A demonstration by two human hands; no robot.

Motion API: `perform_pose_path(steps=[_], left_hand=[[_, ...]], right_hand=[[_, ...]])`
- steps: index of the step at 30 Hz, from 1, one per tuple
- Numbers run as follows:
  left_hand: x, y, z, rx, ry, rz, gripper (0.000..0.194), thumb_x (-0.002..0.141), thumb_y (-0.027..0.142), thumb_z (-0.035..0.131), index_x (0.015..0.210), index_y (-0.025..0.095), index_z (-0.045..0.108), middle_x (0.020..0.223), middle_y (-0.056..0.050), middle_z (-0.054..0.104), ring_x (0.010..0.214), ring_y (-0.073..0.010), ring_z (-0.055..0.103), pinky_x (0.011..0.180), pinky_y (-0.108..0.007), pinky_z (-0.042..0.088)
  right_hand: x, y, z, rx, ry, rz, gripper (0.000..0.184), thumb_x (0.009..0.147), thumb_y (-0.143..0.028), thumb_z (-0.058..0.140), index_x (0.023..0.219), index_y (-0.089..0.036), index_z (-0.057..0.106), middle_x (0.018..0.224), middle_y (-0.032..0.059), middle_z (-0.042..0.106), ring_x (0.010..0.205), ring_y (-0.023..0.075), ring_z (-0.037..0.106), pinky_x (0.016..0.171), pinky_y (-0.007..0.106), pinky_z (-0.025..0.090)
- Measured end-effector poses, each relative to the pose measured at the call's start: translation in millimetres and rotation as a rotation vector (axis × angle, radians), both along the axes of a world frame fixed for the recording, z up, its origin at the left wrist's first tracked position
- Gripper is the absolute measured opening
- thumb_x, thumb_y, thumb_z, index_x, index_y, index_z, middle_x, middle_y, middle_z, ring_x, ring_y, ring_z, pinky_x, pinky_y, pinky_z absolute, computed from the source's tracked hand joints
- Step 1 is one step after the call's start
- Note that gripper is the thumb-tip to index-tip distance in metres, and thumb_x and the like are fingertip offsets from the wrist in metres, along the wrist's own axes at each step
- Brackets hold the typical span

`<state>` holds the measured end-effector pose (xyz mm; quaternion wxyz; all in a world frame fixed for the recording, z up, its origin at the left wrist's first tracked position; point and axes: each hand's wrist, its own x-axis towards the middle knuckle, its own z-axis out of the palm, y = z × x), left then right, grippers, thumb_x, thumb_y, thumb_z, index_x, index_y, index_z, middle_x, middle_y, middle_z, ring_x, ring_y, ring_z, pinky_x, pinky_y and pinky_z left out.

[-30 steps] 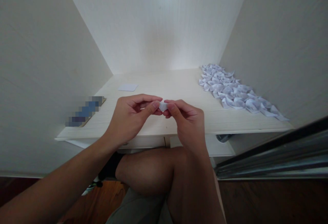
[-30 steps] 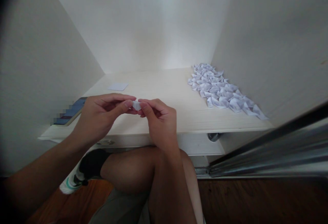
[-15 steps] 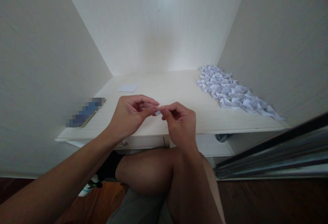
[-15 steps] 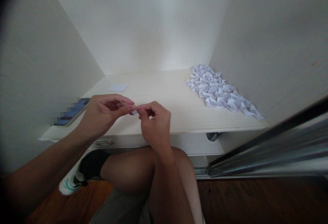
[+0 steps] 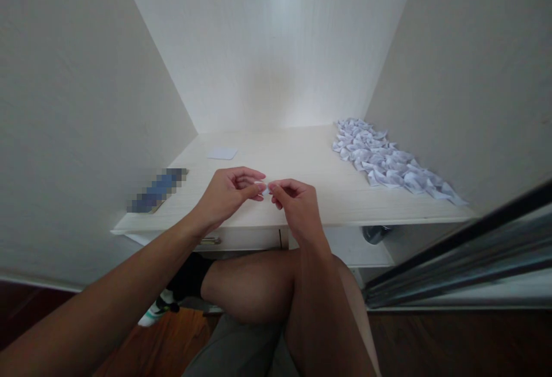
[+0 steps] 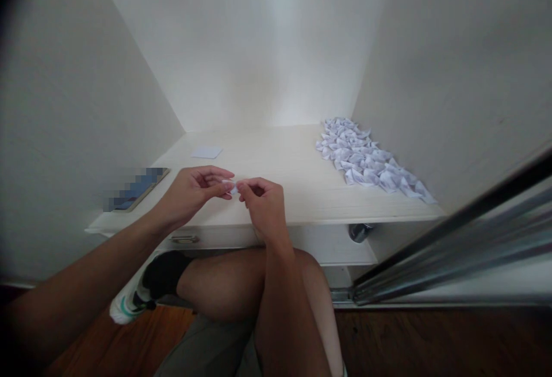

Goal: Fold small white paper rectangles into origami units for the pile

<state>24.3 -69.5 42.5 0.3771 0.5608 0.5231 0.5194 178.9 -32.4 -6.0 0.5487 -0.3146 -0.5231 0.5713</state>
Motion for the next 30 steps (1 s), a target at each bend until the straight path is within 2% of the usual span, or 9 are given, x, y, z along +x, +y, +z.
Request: perform_pose_path(steps=[3, 6, 12, 17, 22, 26, 30], left_hand=[[-1.7, -2.3, -1.7, 0.007, 0.025, 0.017, 0.038, 0.066, 0.038, 0.095, 0.089, 0.014, 0.076, 0.072, -0.005, 0.077, 0.065, -0.0185, 0.075, 0.066, -0.032, 0.064], [-4.2, -4.6, -3.0, 0.023, -0.008, 0.019, 0.041, 0.063, 0.034, 0.097, 0.092, 0.014, 0.075, 0.07, -0.002, 0.076, 0.064, -0.0183, 0.075, 0.067, -0.032, 0.065], [-17.7, -11.9, -10.5, -0.05, -0.105, -0.176, 0.035, 0.077, 0.033, 0.09, 0.107, 0.017, 0.08, 0.093, -0.009, 0.083, 0.083, -0.0209, 0.08, 0.086, -0.04, 0.068], [-17.4, -17.4, -11.3, -0.03, -0.226, -0.158, 0.03, 0.078, 0.031, 0.09, 0.103, 0.016, 0.082, 0.092, -0.009, 0.082, 0.082, -0.0195, 0.078, 0.08, -0.036, 0.069], [-12.4, -17.8, -8.2, -0.064, -0.398, -0.172, 0.026, 0.075, 0.029, 0.092, 0.094, 0.014, 0.083, 0.086, -0.009, 0.081, 0.079, -0.0177, 0.076, 0.07, -0.028, 0.066], [-10.3, -17.0, -9.6, -0.078, -0.471, -0.127, 0.025, 0.072, 0.024, 0.093, 0.093, 0.014, 0.084, 0.086, -0.009, 0.08, 0.079, -0.0173, 0.075, 0.069, -0.026, 0.065], [-6.5, -16.1, -12.3, -0.019, -0.541, -0.041, 0.027, 0.069, 0.021, 0.095, 0.092, 0.014, 0.083, 0.085, -0.007, 0.08, 0.076, -0.0147, 0.073, 0.068, -0.023, 0.064]], right_hand=[[-3.2, -0.6, -1.3, 0.019, -0.015, 0.016, 0.017, 0.076, -0.035, 0.079, 0.076, -0.019, 0.078, 0.058, -0.0017, 0.067, 0.054, 0.0124, 0.055, 0.054, 0.026, 0.04], [-3.7, -0.9, -2.0, 0.021, -0.01, 0.01, 0.014, 0.075, -0.032, 0.079, 0.073, -0.019, 0.077, 0.057, -0.0014, 0.067, 0.055, 0.0124, 0.057, 0.055, 0.027, 0.042], [3.7, -1.0, -1.0, -0.077, 0.167, 0.161, 0.018, 0.068, -0.032, 0.087, 0.077, -0.019, 0.079, 0.059, -0.0037, 0.066, 0.052, 0.0093, 0.05, 0.052, 0.025, 0.035], [4.8, -2.5, 0.2, -0.092, 0.229, 0.289, 0.019, 0.069, -0.032, 0.09, 0.081, -0.021, 0.081, 0.063, -0.0037, 0.069, 0.054, 0.0081, 0.05, 0.054, 0.024, 0.036], [2.8, -0.7, -4.5, -0.068, 0.262, 0.367, 0.029, 0.064, -0.032, 0.094, 0.089, -0.023, 0.083, 0.076, 0.0001, 0.077, 0.062, 0.011, 0.056, 0.06, 0.027, 0.042], [-1.7, 0.1, -6.3, -0.046, 0.275, 0.303, 0.023, 0.066, -0.031, 0.093, 0.086, -0.025, 0.083, 0.076, -0.0006, 0.076, 0.065, 0.0124, 0.057, 0.063, 0.029, 0.042], [-8.0, -1.4, -5.1, -0.047, 0.301, 0.267, 0.019, 0.068, -0.035, 0.091, 0.083, -0.026, 0.083, 0.075, -0.0012, 0.074, 0.063, 0.0116, 0.054, 0.062, 0.029, 0.042]])
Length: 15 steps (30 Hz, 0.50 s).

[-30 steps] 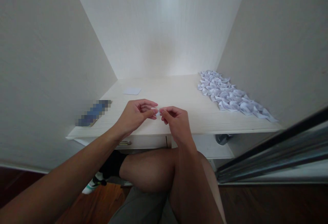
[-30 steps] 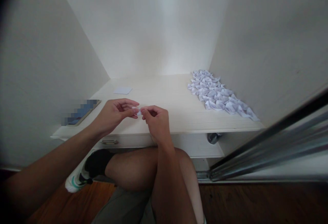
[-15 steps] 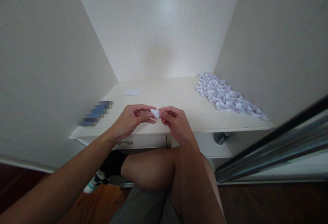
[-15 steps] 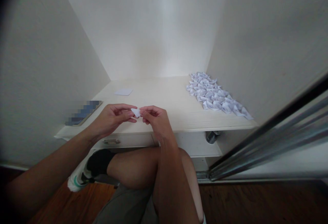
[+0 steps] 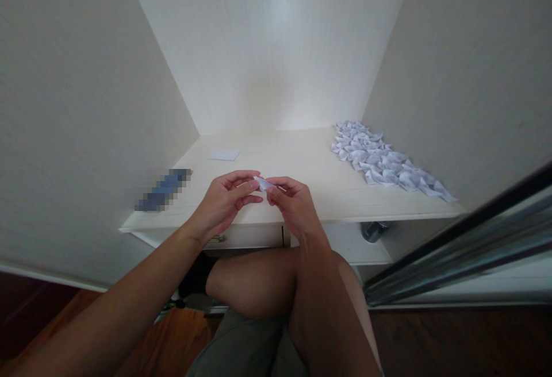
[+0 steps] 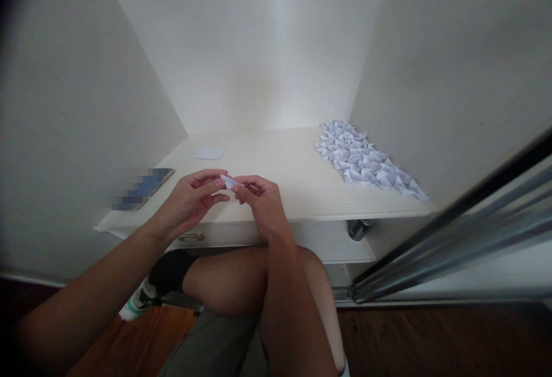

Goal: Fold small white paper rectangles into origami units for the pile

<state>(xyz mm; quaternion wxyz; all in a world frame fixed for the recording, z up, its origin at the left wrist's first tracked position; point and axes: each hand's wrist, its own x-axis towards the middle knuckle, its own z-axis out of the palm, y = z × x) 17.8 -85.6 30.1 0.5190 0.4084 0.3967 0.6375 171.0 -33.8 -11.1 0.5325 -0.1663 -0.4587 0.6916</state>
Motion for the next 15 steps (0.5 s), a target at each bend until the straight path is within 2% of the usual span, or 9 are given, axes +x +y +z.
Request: perform_pose_path(steps=[7, 15], left_hand=[[5.3, 1.8, -0.4, -0.037, -0.057, 0.014, 0.03, 0.069, 0.021, 0.095, 0.095, 0.014, 0.084, 0.084, -0.008, 0.081, 0.076, -0.0157, 0.075, 0.067, -0.023, 0.064], [10.8, 2.6, 2.2, -0.071, -0.091, 0.072, 0.033, 0.066, 0.018, 0.096, 0.095, 0.011, 0.083, 0.085, -0.009, 0.081, 0.076, -0.0161, 0.075, 0.065, -0.024, 0.064]], right_hand=[[-4.9, -3.2, -0.6, -0.114, 0.018, -0.002, 0.022, 0.067, -0.036, 0.092, 0.082, -0.024, 0.081, 0.079, -0.0002, 0.074, 0.075, 0.0134, 0.062, 0.066, 0.027, 0.045], [-8.9, -5.6, 0.3, -0.175, 0.054, -0.033, 0.024, 0.066, -0.034, 0.092, 0.085, -0.025, 0.08, 0.076, -0.002, 0.074, 0.072, 0.0123, 0.063, 0.066, 0.026, 0.047]])
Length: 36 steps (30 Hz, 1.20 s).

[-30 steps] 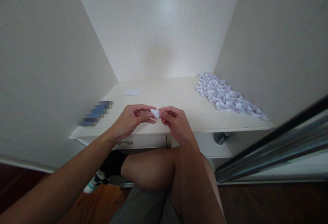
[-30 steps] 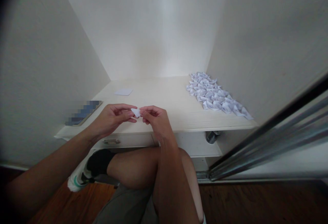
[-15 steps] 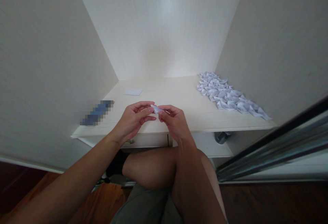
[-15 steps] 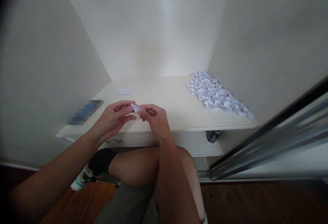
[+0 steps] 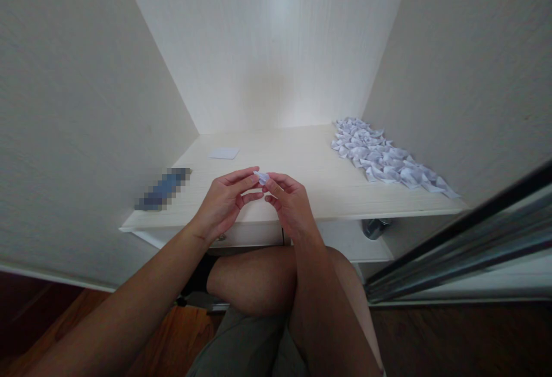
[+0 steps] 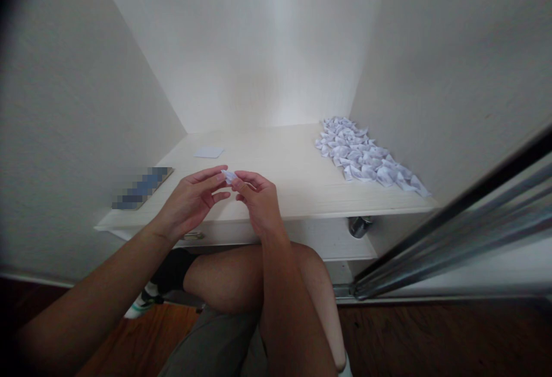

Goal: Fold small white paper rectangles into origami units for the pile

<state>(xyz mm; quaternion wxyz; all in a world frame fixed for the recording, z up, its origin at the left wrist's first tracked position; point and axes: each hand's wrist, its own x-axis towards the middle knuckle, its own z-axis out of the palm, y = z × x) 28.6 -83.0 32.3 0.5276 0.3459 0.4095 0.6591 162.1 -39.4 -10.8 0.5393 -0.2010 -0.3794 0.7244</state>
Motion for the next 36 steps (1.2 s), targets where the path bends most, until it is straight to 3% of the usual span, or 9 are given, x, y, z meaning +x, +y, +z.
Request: perform_pose_path(steps=[11, 18, 24, 32, 36], left_hand=[[3.1, 0.4, 4.4, -0.012, 0.044, -0.017, 0.028, 0.069, 0.018, 0.09, 0.095, 0.013, 0.08, 0.08, -0.006, 0.077, 0.071, -0.0156, 0.072, 0.055, -0.021, 0.059], [-0.5, 1.8, 4.4, -0.007, 0.054, -0.084, 0.017, 0.07, 0.019, 0.087, 0.083, 0.011, 0.079, 0.073, -0.005, 0.074, 0.067, -0.014, 0.069, 0.059, -0.022, 0.06], [-10.4, 2.0, 4.2, -0.009, 0.091, -0.151, 0.017, 0.071, 0.018, 0.089, 0.083, 0.012, 0.08, 0.076, -0.006, 0.076, 0.07, -0.0149, 0.07, 0.062, -0.024, 0.06], [-11.5, 0.9, 3.1, 0.014, 0.038, -0.124, 0.02, 0.069, 0.017, 0.092, 0.084, 0.012, 0.08, 0.078, -0.006, 0.076, 0.075, -0.0159, 0.072, 0.068, -0.026, 0.062], [-12.1, -0.2, 2.4, 0.03, 0.072, -0.124, 0.022, 0.068, 0.019, 0.094, 0.085, 0.013, 0.081, 0.082, -0.006, 0.077, 0.077, -0.0159, 0.072, 0.067, -0.025, 0.062]], right_hand=[[-1.9, -1.2, 0.7, -0.099, 0.095, 0.014, 0.031, 0.061, -0.031, 0.095, 0.086, -0.024, 0.079, 0.084, -0.0011, 0.077, 0.076, 0.0125, 0.067, 0.065, 0.025, 0.046], [-0.6, -1.6, 1.0, -0.134, 0.144, 0.103, 0.032, 0.059, -0.031, 0.097, 0.084, -0.022, 0.079, 0.082, -0.0002, 0.078, 0.078, 0.0133, 0.07, 0.066, 0.025, 0.046], [4.6, -0.2, 0.0, -0.087, 0.093, 0.155, 0.031, 0.063, -0.033, 0.097, 0.085, -0.021, 0.079, 0.08, 0.0006, 0.078, 0.077, 0.0129, 0.07, 0.071, 0.026, 0.048], [2.4, -2.6, 2.5, -0.049, 0.134, 0.091, 0.031, 0.062, -0.029, 0.096, 0.086, -0.022, 0.078, 0.086, 0.0007, 0.08, 0.081, 0.0143, 0.071, 0.079, 0.029, 0.052], [7.7, -2.7, 5.3, -0.028, 0.152, 0.124, 0.028, 0.063, -0.025, 0.095, 0.087, -0.023, 0.08, 0.087, 0.0, 0.081, 0.084, 0.0128, 0.071, 0.08, 0.026, 0.053]])
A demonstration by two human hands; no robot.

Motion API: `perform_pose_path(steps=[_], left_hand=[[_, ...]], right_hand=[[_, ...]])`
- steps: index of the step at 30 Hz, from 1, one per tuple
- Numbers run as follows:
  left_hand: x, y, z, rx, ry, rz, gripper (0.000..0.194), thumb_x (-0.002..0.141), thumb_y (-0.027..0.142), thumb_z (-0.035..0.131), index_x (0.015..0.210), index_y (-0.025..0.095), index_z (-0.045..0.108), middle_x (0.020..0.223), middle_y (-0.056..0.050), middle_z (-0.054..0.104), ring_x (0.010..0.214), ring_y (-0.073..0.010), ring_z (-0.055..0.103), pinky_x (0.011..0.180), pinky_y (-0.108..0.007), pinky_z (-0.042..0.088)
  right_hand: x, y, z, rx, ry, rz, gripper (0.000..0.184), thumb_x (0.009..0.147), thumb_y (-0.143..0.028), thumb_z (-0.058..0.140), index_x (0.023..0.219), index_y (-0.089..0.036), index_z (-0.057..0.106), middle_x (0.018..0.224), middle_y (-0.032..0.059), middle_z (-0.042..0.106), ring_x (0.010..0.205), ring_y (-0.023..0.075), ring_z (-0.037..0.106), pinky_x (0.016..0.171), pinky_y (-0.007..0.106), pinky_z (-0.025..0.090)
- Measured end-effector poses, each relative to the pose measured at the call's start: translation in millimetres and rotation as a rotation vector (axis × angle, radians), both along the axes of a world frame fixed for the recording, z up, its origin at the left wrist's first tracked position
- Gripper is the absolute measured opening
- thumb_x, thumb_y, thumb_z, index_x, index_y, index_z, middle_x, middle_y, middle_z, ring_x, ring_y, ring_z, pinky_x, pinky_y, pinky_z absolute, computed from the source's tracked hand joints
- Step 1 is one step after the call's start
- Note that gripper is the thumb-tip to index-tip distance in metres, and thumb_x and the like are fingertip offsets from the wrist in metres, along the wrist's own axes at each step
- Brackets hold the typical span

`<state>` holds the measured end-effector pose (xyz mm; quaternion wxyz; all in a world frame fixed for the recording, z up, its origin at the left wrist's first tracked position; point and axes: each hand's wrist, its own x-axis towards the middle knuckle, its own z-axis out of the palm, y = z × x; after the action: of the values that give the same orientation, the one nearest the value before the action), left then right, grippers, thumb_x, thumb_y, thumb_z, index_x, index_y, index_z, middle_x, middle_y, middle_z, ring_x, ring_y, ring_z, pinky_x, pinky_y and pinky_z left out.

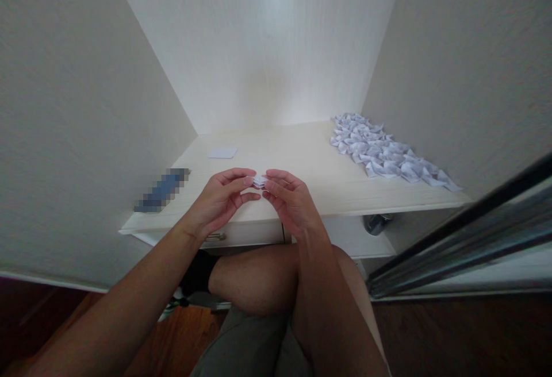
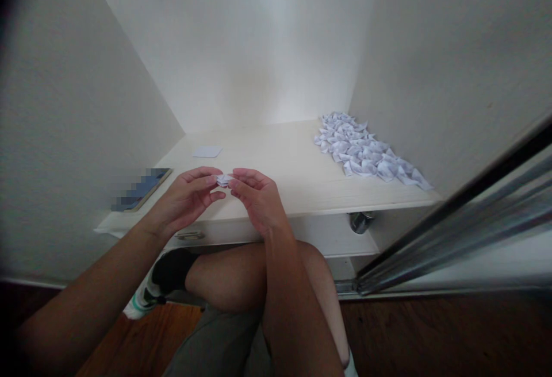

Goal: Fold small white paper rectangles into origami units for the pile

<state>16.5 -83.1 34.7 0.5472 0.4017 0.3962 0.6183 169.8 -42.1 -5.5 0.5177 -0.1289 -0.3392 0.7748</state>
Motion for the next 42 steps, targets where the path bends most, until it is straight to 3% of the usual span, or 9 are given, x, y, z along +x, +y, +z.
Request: perform_pose_path(steps=[14, 24, 34, 42], left_hand=[[-9.3, -5.1, 7.7, 0.171, 0.243, -0.099, 0.02, 0.073, 0.025, 0.094, 0.088, 0.016, 0.085, 0.079, -0.006, 0.076, 0.073, -0.0156, 0.073, 0.072, -0.027, 0.066], [-11.5, -6.3, 9.0, 0.107, 0.27, -0.102, 0.03, 0.063, 0.025, 0.099, 0.088, 0.018, 0.086, 0.078, -0.005, 0.079, 0.065, -0.0161, 0.076, 0.068, -0.024, 0.065], [-21.8, -2.2, 17.6, 0.026, 0.381, -0.132, 0.023, 0.063, 0.018, 0.097, 0.082, 0.016, 0.085, 0.072, -0.009, 0.08, 0.067, -0.0183, 0.077, 0.068, -0.024, 0.064], [-26.8, 2.2, 20.6, -0.088, 0.35, -0.266, 0.024, 0.064, 0.015, 0.095, 0.085, 0.015, 0.084, 0.071, -0.009, 0.08, 0.065, -0.0174, 0.077, 0.069, -0.024, 0.063]], right_hand=[[9.0, -1.2, 3.5, 0.017, -0.023, 0.13, 0.029, 0.061, -0.02, 0.095, 0.086, -0.021, 0.08, 0.08, -0.0013, 0.078, 0.074, 0.0114, 0.067, 0.077, 0.026, 0.054], [12.4, -1.5, 5.0, 0.037, -0.047, 0.153, 0.028, 0.061, -0.017, 0.091, 0.085, -0.023, 0.079, 0.076, -0.0029, 0.075, 0.072, 0.0124, 0.066, 0.078, 0.029, 0.054], [11.5, 0.1, 3.2, 0.086, -0.143, 0.078, 0.025, 0.058, -0.019, 0.091, 0.08, -0.023, 0.079, 0.075, -0.0036, 0.073, 0.073, 0.0122, 0.062, 0.078, 0.03, 0.049], [9.0, -2.0, 3.6, 0.014, -0.112, 0.152, 0.021, 0.061, -0.019, 0.09, 0.079, -0.021, 0.079, 0.081, -0.001, 0.077, 0.079, 0.0135, 0.067, 0.081, 0.031, 0.05]])
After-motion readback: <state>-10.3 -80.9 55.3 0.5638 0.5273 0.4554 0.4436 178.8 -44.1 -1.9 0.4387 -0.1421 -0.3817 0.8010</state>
